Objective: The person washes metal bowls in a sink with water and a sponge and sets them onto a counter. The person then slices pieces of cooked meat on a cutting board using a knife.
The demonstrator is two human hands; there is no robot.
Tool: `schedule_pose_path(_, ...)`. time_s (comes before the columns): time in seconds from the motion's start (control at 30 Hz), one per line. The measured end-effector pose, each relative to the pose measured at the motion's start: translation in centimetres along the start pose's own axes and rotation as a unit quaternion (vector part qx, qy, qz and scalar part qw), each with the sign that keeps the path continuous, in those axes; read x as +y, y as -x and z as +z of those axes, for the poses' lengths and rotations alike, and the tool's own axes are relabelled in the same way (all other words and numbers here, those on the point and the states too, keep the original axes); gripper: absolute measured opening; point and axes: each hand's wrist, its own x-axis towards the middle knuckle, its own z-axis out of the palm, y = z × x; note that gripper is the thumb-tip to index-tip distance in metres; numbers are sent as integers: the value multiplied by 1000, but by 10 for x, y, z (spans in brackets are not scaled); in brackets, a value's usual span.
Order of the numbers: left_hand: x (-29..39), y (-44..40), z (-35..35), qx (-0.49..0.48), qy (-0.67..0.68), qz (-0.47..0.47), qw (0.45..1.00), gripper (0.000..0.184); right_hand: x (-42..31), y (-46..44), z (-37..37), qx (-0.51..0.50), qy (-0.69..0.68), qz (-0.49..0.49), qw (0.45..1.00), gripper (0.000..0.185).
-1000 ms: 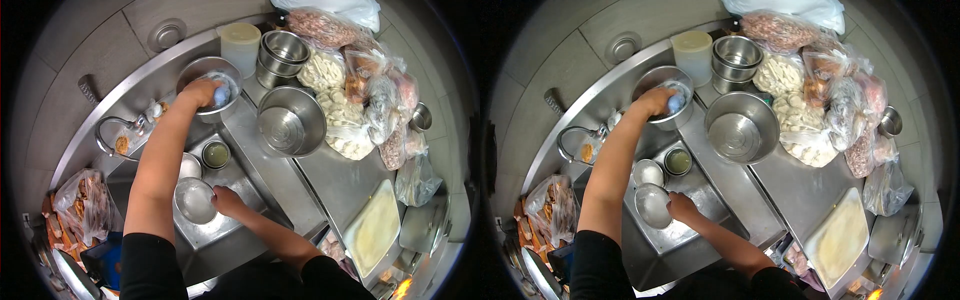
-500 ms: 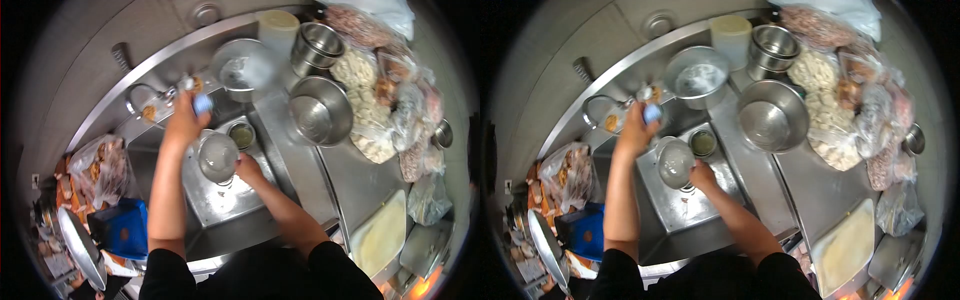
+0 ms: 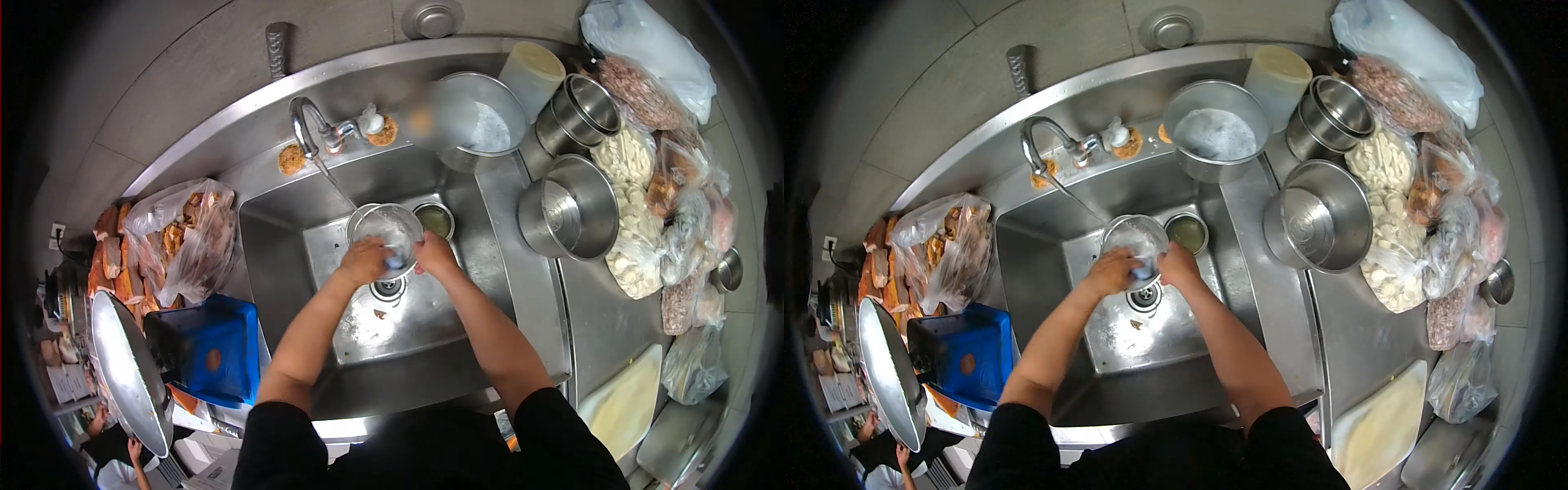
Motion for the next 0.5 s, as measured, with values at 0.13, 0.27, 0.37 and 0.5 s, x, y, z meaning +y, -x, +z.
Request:
schedule_pose_path(0.13,0,-8,-25,170,-12,-129,977,32,-9,7,24,-75,53,2,996,33)
schedule_pose_path(0.27,-2,-33,17,252,182,-92,946,30,-1,-21,48,-38,-39,-18,998,24)
schedule_pose_path(0.37,-2,-16,34,101,194,2,976,32,-4,-23,21,-10,30,14,999,39)
schedule_pose_path(0.5,-26,21,29,-72,29,63,995,30,19,-14,8,-75,132,21,988,35)
